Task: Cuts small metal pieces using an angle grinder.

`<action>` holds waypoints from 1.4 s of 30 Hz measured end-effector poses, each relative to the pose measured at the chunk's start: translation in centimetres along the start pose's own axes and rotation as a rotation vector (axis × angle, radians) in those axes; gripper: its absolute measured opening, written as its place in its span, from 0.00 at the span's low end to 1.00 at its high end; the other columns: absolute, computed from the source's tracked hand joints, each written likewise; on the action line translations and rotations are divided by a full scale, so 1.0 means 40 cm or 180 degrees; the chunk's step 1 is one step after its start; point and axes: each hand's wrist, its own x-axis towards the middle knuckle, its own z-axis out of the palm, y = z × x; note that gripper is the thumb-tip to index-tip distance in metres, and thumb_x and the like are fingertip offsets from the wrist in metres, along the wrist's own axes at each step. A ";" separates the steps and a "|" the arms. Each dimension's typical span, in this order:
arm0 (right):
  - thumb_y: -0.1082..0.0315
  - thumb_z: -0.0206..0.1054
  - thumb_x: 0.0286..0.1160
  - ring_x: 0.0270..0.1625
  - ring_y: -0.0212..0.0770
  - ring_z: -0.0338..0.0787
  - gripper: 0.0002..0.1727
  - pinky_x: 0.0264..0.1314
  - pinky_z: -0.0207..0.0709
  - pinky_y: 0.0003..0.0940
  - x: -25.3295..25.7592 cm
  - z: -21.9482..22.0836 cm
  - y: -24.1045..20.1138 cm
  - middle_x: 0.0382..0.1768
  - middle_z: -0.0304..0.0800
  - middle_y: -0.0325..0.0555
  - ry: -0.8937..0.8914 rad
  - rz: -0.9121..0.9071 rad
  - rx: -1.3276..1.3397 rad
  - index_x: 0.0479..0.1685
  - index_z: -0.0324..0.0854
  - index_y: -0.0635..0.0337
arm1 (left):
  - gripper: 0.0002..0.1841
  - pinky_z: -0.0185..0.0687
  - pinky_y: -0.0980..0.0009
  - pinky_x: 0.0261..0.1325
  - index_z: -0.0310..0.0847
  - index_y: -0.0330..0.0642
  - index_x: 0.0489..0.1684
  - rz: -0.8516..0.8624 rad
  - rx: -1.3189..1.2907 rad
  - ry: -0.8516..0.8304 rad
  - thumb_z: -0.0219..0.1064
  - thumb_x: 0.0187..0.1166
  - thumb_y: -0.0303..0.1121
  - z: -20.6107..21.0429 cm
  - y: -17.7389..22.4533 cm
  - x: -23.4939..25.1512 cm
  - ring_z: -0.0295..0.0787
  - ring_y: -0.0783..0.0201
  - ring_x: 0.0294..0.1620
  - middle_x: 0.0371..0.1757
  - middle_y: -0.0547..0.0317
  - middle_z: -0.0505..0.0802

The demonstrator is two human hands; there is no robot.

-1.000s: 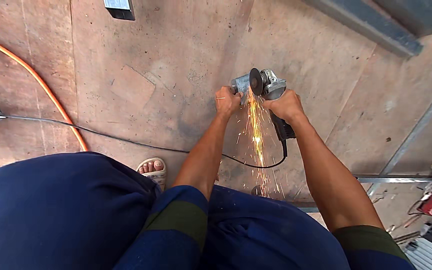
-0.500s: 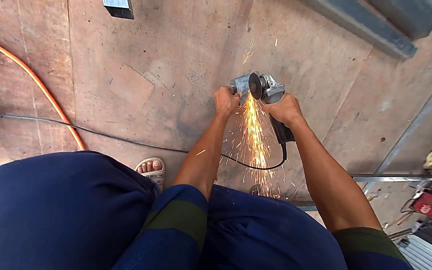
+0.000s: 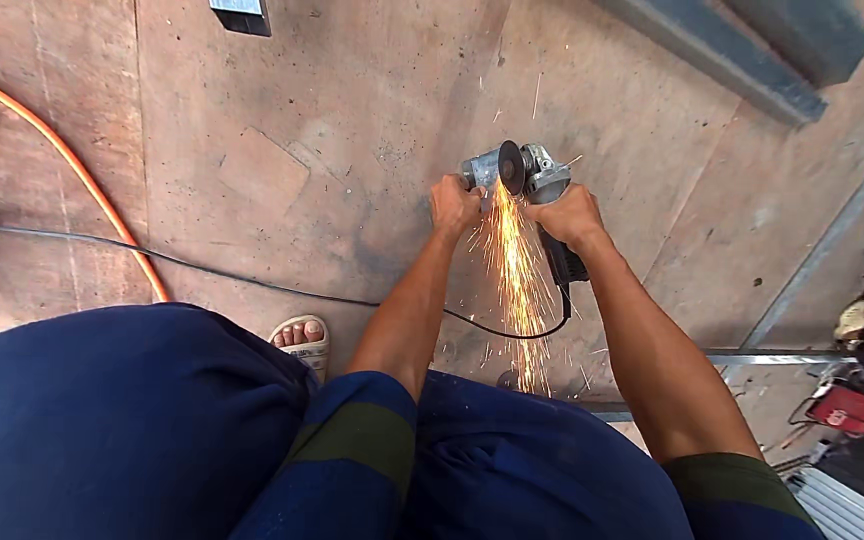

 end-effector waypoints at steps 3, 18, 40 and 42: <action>0.41 0.86 0.49 0.53 0.66 0.90 0.38 0.54 0.79 0.74 -0.001 0.002 0.008 0.47 0.91 0.64 -0.0001 -0.0010 -0.0028 0.52 0.85 0.64 | 0.15 0.87 0.43 0.54 0.90 0.40 0.37 -0.0004 0.0020 0.0003 0.75 0.74 0.45 0.000 0.000 0.001 0.94 0.50 0.48 0.40 0.49 0.95; 0.41 0.86 0.48 0.54 0.68 0.89 0.40 0.53 0.78 0.75 -0.010 0.010 0.030 0.47 0.90 0.66 -0.0041 -0.0014 -0.0147 0.55 0.84 0.64 | 0.14 0.87 0.44 0.56 0.92 0.41 0.39 -0.0009 0.0026 -0.0005 0.74 0.75 0.45 0.000 -0.002 0.001 0.94 0.51 0.48 0.41 0.51 0.96; 0.44 0.85 0.49 0.52 0.66 0.90 0.37 0.52 0.78 0.73 -0.008 -0.006 0.003 0.45 0.90 0.63 0.0004 -0.0091 -0.0034 0.51 0.84 0.65 | 0.13 0.87 0.46 0.53 0.91 0.41 0.35 0.0094 0.0016 0.0062 0.74 0.74 0.43 0.004 -0.007 0.001 0.94 0.53 0.45 0.37 0.53 0.95; 0.42 0.85 0.49 0.54 0.66 0.89 0.38 0.54 0.78 0.74 -0.009 -0.008 -0.001 0.47 0.90 0.64 -0.0017 -0.0063 -0.0045 0.53 0.84 0.64 | 0.13 0.87 0.46 0.53 0.91 0.41 0.35 0.0082 0.0010 0.0048 0.74 0.74 0.44 0.004 -0.008 0.002 0.94 0.53 0.45 0.37 0.52 0.96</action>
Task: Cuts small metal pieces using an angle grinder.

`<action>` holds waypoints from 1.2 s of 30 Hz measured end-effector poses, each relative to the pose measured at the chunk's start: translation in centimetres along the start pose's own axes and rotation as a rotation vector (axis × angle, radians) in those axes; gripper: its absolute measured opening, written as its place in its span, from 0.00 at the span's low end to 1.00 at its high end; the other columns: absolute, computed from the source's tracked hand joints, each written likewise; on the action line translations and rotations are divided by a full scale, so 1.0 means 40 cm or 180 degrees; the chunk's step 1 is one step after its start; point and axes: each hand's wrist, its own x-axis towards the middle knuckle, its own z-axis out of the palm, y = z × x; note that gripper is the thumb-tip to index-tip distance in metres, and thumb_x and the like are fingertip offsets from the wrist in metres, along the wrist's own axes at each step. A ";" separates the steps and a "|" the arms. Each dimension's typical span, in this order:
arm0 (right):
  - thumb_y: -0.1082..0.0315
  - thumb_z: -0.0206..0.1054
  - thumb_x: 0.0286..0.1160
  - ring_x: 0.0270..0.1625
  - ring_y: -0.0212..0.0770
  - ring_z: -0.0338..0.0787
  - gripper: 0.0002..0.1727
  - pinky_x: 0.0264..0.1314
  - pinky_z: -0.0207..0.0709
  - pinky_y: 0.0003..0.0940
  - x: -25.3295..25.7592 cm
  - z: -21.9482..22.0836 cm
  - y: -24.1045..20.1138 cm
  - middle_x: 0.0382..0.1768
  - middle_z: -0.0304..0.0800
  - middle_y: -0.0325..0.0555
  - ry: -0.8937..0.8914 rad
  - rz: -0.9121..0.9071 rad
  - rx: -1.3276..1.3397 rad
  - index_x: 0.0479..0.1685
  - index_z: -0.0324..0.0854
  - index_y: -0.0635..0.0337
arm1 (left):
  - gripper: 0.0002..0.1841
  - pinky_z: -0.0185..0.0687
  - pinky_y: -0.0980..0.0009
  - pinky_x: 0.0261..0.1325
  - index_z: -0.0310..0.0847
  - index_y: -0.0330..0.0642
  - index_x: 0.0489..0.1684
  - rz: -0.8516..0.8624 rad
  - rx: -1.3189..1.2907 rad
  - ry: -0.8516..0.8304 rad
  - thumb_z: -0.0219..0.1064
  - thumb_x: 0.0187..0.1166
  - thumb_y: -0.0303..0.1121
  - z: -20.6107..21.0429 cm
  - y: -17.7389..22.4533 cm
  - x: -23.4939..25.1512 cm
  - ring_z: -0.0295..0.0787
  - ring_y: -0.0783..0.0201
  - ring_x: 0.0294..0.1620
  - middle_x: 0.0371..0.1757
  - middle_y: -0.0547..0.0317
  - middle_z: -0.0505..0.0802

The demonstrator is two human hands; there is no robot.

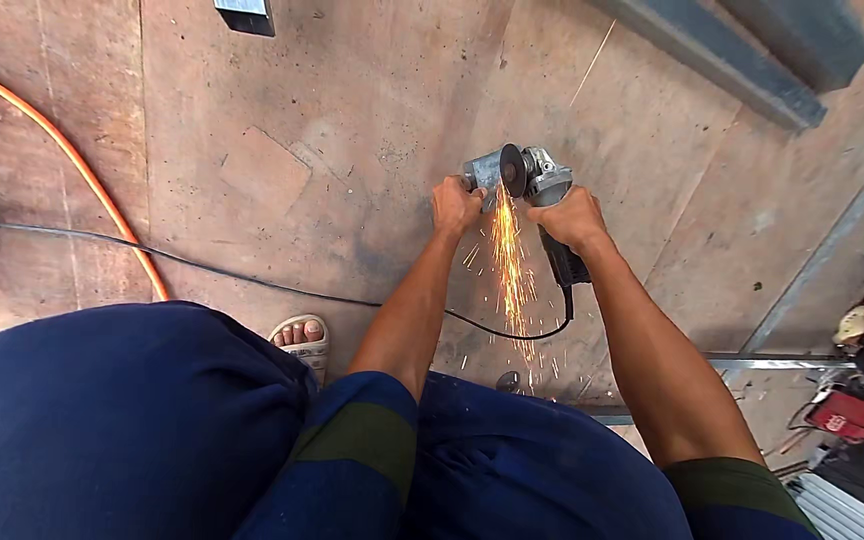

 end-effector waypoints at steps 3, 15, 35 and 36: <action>0.43 0.85 0.49 0.54 0.66 0.89 0.38 0.54 0.78 0.74 0.004 0.003 -0.001 0.48 0.90 0.64 0.0012 0.0045 0.0022 0.54 0.84 0.64 | 0.13 0.87 0.46 0.53 0.91 0.42 0.37 -0.0022 -0.0019 -0.0008 0.74 0.74 0.44 0.001 0.001 0.001 0.94 0.53 0.46 0.38 0.52 0.96; 0.44 0.85 0.49 0.55 0.65 0.90 0.37 0.56 0.77 0.75 0.010 0.000 -0.008 0.48 0.91 0.63 0.0015 0.0010 0.0063 0.55 0.85 0.62 | 0.15 0.87 0.45 0.55 0.91 0.41 0.38 0.0012 -0.0040 -0.0031 0.74 0.75 0.45 -0.002 -0.001 -0.001 0.95 0.52 0.47 0.40 0.52 0.96; 0.43 0.85 0.49 0.53 0.65 0.90 0.36 0.53 0.77 0.74 0.015 -0.017 -0.032 0.46 0.91 0.63 0.0007 -0.0017 -0.0041 0.51 0.85 0.63 | 0.14 0.87 0.46 0.54 0.91 0.41 0.37 0.0000 -0.0078 -0.0003 0.75 0.74 0.45 0.002 -0.001 0.002 0.95 0.53 0.46 0.39 0.52 0.96; 0.43 0.85 0.48 0.53 0.65 0.90 0.37 0.54 0.77 0.74 0.017 -0.016 -0.031 0.46 0.91 0.63 0.0006 -0.0015 -0.0058 0.51 0.85 0.64 | 0.14 0.87 0.46 0.54 0.92 0.41 0.38 0.0000 -0.0085 0.0003 0.75 0.74 0.45 0.003 0.000 0.001 0.94 0.53 0.46 0.39 0.52 0.96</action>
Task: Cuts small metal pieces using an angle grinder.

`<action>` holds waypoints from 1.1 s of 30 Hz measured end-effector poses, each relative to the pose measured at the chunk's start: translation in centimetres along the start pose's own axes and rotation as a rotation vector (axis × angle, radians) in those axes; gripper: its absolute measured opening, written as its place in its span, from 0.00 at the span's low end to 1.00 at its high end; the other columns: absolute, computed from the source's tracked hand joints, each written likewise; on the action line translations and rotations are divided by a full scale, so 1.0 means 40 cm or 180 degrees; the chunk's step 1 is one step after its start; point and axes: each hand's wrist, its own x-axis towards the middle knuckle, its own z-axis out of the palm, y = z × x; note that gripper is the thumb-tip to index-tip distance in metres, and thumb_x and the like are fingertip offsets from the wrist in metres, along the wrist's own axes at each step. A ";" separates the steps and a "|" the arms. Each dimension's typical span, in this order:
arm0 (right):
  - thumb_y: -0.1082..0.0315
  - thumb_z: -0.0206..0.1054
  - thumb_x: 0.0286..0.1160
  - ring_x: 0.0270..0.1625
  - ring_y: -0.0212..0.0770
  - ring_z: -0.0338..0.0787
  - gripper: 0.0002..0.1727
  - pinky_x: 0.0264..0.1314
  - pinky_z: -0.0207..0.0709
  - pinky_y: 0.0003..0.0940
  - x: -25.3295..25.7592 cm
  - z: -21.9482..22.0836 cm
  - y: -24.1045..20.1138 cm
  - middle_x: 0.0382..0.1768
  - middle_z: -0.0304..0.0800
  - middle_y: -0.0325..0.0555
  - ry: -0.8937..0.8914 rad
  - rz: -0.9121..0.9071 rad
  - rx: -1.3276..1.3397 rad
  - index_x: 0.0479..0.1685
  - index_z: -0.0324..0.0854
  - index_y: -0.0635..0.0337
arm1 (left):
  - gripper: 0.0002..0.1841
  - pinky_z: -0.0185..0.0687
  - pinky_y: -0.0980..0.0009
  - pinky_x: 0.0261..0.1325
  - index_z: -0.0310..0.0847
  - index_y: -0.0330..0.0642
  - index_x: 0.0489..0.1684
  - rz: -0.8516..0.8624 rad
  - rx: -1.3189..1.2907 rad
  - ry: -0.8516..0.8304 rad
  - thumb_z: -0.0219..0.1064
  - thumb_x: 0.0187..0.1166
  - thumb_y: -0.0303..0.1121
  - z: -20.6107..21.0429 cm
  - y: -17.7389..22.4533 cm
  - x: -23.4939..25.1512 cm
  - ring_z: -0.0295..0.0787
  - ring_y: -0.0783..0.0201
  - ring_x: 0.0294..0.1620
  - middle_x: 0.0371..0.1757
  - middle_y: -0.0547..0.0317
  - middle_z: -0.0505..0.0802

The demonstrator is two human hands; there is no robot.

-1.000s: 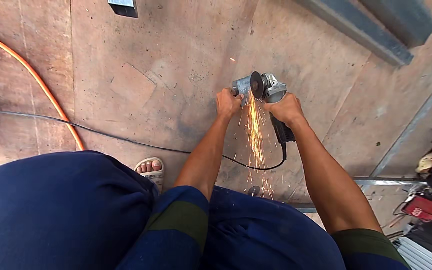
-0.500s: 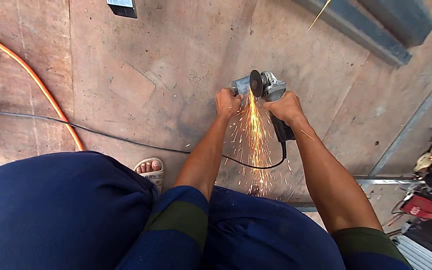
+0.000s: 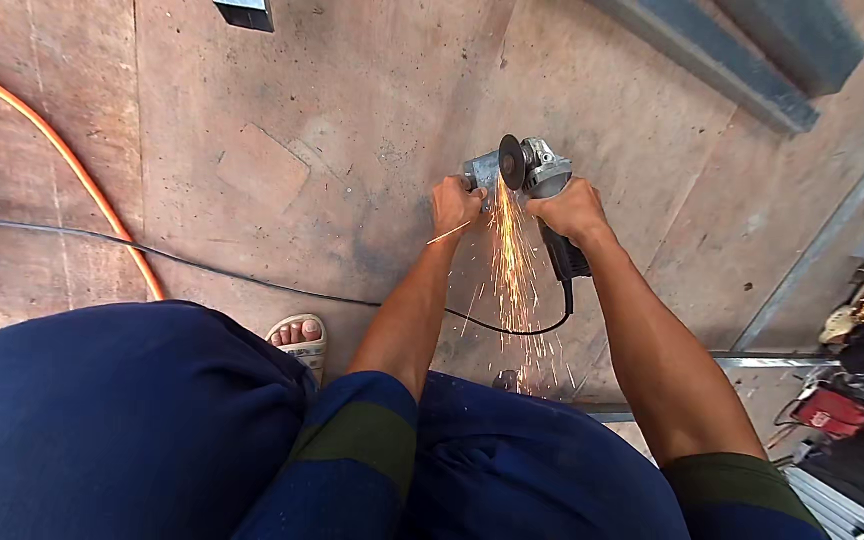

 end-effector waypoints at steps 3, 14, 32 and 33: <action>0.42 0.84 0.47 0.53 0.64 0.90 0.37 0.53 0.78 0.73 -0.003 0.002 0.003 0.46 0.91 0.63 0.0025 0.0010 -0.0019 0.50 0.85 0.63 | 0.14 0.87 0.46 0.54 0.91 0.41 0.37 0.0003 -0.0015 -0.0012 0.75 0.75 0.45 -0.001 -0.001 0.000 0.94 0.53 0.46 0.39 0.52 0.96; 0.43 0.84 0.50 0.53 0.65 0.90 0.36 0.53 0.78 0.74 -0.005 0.005 0.006 0.46 0.90 0.64 -0.0004 0.0069 0.0005 0.51 0.85 0.63 | 0.14 0.87 0.46 0.53 0.91 0.41 0.36 -0.0018 -0.0040 -0.0017 0.75 0.74 0.45 0.001 -0.003 0.002 0.94 0.53 0.45 0.38 0.52 0.95; 0.43 0.85 0.48 0.53 0.65 0.90 0.37 0.53 0.78 0.74 0.000 0.005 0.006 0.46 0.91 0.63 0.0003 0.0035 -0.0018 0.52 0.85 0.63 | 0.14 0.87 0.46 0.52 0.90 0.41 0.36 -0.0031 -0.0020 -0.0006 0.75 0.74 0.45 0.000 -0.001 0.001 0.94 0.53 0.44 0.37 0.52 0.95; 0.44 0.85 0.48 0.54 0.65 0.90 0.37 0.54 0.78 0.74 -0.001 0.003 0.001 0.47 0.91 0.63 0.0001 0.0044 -0.0005 0.53 0.85 0.63 | 0.14 0.87 0.46 0.52 0.90 0.41 0.35 -0.0020 -0.0033 0.0012 0.75 0.74 0.45 0.000 -0.001 -0.001 0.94 0.53 0.44 0.37 0.52 0.95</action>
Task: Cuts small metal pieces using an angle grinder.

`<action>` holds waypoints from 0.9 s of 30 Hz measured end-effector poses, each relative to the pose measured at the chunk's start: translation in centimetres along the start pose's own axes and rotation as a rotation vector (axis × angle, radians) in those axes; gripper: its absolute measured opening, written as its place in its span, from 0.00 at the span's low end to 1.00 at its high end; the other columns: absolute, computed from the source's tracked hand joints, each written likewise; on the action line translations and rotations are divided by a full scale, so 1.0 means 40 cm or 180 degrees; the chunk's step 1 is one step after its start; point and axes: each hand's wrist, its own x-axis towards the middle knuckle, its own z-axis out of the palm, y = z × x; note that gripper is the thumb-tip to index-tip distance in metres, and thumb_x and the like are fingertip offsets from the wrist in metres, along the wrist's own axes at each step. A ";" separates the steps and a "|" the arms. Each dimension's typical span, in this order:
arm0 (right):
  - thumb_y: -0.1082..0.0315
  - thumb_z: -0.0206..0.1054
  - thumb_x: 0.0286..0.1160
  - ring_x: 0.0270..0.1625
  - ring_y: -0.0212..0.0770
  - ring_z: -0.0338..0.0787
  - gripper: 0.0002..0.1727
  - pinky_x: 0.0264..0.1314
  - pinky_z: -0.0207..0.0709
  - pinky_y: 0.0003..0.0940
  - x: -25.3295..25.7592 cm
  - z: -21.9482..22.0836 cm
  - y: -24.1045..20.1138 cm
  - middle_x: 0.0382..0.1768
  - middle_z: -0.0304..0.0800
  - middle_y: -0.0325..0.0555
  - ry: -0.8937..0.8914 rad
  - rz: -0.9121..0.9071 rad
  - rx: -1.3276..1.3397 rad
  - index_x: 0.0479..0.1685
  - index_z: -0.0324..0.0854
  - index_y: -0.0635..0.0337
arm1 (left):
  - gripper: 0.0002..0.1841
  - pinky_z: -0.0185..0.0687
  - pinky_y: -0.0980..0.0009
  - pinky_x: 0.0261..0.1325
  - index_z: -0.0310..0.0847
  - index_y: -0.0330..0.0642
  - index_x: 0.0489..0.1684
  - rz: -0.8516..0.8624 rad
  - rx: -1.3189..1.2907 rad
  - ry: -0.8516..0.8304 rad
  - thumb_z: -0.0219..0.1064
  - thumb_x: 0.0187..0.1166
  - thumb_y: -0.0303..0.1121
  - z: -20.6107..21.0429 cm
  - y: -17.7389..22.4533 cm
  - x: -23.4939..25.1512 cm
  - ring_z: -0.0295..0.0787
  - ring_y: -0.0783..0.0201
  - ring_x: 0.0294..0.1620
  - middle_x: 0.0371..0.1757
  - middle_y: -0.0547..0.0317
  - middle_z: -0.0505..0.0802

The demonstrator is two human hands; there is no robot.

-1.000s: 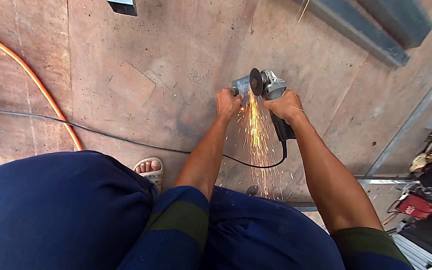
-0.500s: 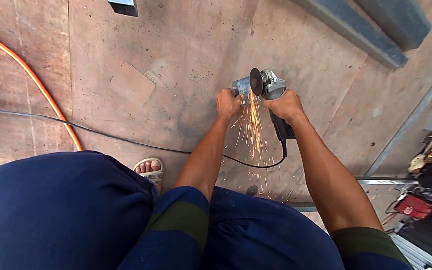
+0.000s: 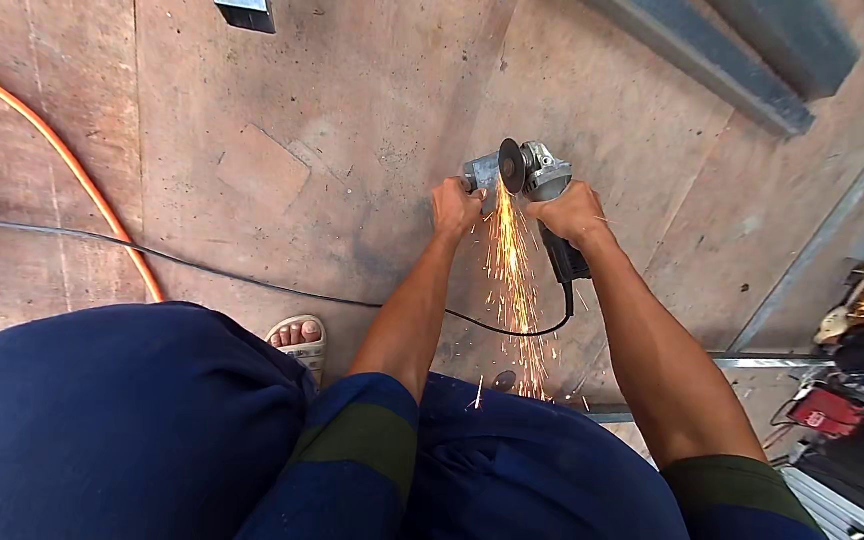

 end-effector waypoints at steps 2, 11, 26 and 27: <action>0.45 0.86 0.47 0.55 0.65 0.89 0.37 0.55 0.77 0.74 0.001 -0.004 -0.007 0.48 0.91 0.63 0.0017 -0.0020 0.0037 0.54 0.85 0.63 | 0.14 0.88 0.46 0.54 0.91 0.41 0.37 0.0006 -0.0021 -0.0004 0.74 0.74 0.44 -0.003 0.002 -0.004 0.95 0.53 0.46 0.38 0.52 0.96; 0.43 0.86 0.47 0.53 0.65 0.90 0.37 0.53 0.78 0.74 0.009 -0.005 -0.014 0.46 0.91 0.64 0.0052 -0.0030 -0.0042 0.51 0.85 0.63 | 0.15 0.87 0.46 0.52 0.90 0.40 0.33 0.0043 0.0013 0.0029 0.75 0.74 0.45 0.000 0.001 -0.002 0.94 0.52 0.44 0.36 0.52 0.95; 0.42 0.85 0.47 0.52 0.63 0.90 0.36 0.52 0.78 0.73 0.009 0.000 0.000 0.45 0.91 0.62 0.0051 -0.0024 -0.0019 0.50 0.85 0.62 | 0.15 0.87 0.46 0.53 0.91 0.41 0.36 -0.0016 0.0011 -0.0009 0.75 0.74 0.46 -0.001 0.003 -0.001 0.94 0.53 0.45 0.38 0.52 0.95; 0.43 0.85 0.46 0.52 0.63 0.90 0.36 0.52 0.78 0.73 0.008 -0.001 -0.005 0.45 0.91 0.62 0.0049 -0.0021 0.0010 0.50 0.85 0.62 | 0.15 0.87 0.46 0.52 0.91 0.41 0.35 -0.0005 0.0006 0.0006 0.75 0.74 0.46 -0.001 0.002 -0.001 0.94 0.53 0.44 0.37 0.52 0.95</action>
